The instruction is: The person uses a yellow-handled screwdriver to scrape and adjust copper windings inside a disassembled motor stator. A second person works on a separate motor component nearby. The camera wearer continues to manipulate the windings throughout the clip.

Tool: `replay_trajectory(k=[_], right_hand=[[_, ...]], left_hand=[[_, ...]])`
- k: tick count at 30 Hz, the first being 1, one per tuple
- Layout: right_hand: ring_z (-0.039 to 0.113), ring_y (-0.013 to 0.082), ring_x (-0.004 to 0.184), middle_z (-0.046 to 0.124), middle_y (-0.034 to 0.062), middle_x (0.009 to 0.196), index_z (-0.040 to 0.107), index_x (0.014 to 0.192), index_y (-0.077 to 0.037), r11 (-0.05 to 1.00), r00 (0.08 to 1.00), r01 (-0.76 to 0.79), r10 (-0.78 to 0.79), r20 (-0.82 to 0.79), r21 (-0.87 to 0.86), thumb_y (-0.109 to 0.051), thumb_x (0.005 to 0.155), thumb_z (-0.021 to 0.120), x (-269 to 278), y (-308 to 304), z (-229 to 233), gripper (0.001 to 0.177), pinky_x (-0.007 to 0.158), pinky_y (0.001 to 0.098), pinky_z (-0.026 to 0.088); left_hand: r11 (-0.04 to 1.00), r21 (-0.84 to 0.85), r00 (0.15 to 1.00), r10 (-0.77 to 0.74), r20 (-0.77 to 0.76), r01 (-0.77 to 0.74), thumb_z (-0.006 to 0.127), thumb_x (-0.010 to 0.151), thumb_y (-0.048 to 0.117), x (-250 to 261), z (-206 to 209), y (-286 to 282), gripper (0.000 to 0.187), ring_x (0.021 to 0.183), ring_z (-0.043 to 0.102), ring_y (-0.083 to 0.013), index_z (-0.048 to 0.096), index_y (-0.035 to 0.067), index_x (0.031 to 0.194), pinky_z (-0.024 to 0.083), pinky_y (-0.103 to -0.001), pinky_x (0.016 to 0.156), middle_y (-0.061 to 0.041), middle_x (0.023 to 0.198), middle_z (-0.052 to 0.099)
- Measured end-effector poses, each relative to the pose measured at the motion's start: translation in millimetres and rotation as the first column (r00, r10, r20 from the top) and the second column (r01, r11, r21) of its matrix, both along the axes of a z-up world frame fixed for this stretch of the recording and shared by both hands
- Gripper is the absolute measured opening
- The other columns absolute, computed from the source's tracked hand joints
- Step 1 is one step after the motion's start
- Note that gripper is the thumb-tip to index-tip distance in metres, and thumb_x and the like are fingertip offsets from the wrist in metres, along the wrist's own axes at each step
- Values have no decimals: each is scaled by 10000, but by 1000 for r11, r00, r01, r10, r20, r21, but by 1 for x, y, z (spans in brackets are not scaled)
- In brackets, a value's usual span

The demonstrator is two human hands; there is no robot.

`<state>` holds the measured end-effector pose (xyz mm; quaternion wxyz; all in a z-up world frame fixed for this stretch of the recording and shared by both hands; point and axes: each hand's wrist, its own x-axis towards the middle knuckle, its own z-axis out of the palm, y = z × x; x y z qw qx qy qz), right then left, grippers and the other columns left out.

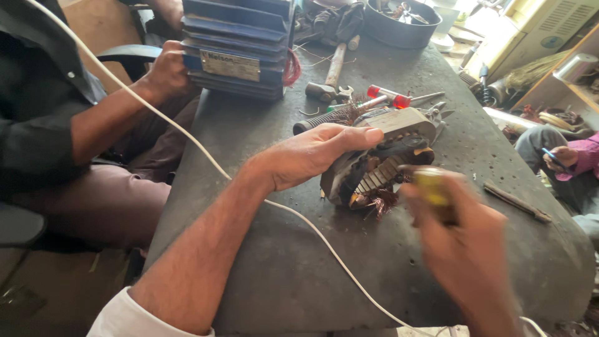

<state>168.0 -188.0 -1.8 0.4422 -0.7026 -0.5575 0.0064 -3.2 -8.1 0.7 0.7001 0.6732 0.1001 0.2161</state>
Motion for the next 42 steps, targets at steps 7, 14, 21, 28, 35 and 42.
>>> replay_trajectory(k=[7, 14, 21, 28, 35, 42], right_hand=[[722, 386, 788, 754, 170, 799, 724, 1226, -228, 962, 927, -156, 220, 304, -223, -248, 783, 771, 1, 37, 12, 446, 667, 479, 556], [728, 338, 794, 737, 88, 936, 730, 1217, -284, 904, 748, -97, 342, 568, -416, -163, 800, 720, 3, 41, 33, 434, 703, 497, 563], [719, 368, 756, 629, 121, 1141, 704, 1110, -147, 888, 535, -202, 453, 713, -412, -57, 748, 686, 12, 42, 44, 374, 595, 489, 562], [728, 327, 765, 640, 126, 1053, 622, 1136, -69, 832, 365, -123, 544, 756, -540, -71, 800, 672, 17, 57, 47, 340, 559, 442, 580], [748, 292, 740, 700, 99, 1045, 642, 1113, -66, 868, 257, -182, 496, 829, -463, -99, 779, 677, 17, 63, 43, 337, 522, 417, 579], [726, 267, 716, 715, 118, 1113, 670, 1175, -26, 951, 378, -250, 269, 886, -182, -252, 813, 740, 21, 64, 16, 433, 574, 416, 557]], left_hand=[[996, 90, 999, -6, 35, 3, 532, 1015, 524, 1, -1, 3, 641, 1144, 592, -90, 646, -4, 1361, 469, -256, 1008, -38, 1262, 685], [997, 53, 998, -56, 35, 54, 504, 1032, 488, 2, 1, 5, 625, 1159, 584, -92, 603, -5, 1403, 461, -266, 1038, -40, 1287, 669], [999, 36, 996, 14, -87, -11, 470, 992, 539, 1, 2, 6, 699, 1128, 624, -114, 554, 15, 1448, 507, -278, 975, -70, 1273, 681], [996, 41, 989, 80, -120, -76, 445, 970, 594, 2, 6, 3, 775, 1144, 608, -119, 489, 28, 1497, 501, -283, 983, -75, 1295, 658], [953, 291, 974, 142, -176, -86, 410, 960, 663, -2, 10, 2, 791, 1127, 621, -120, 608, 51, 1421, 479, -273, 991, -46, 1266, 703], [965, 257, 984, 95, -148, -55, 453, 941, 701, -2, 10, -5, 807, 1105, 637, -142, 593, 74, 1429, 505, -308, 931, -53, 1262, 700]])
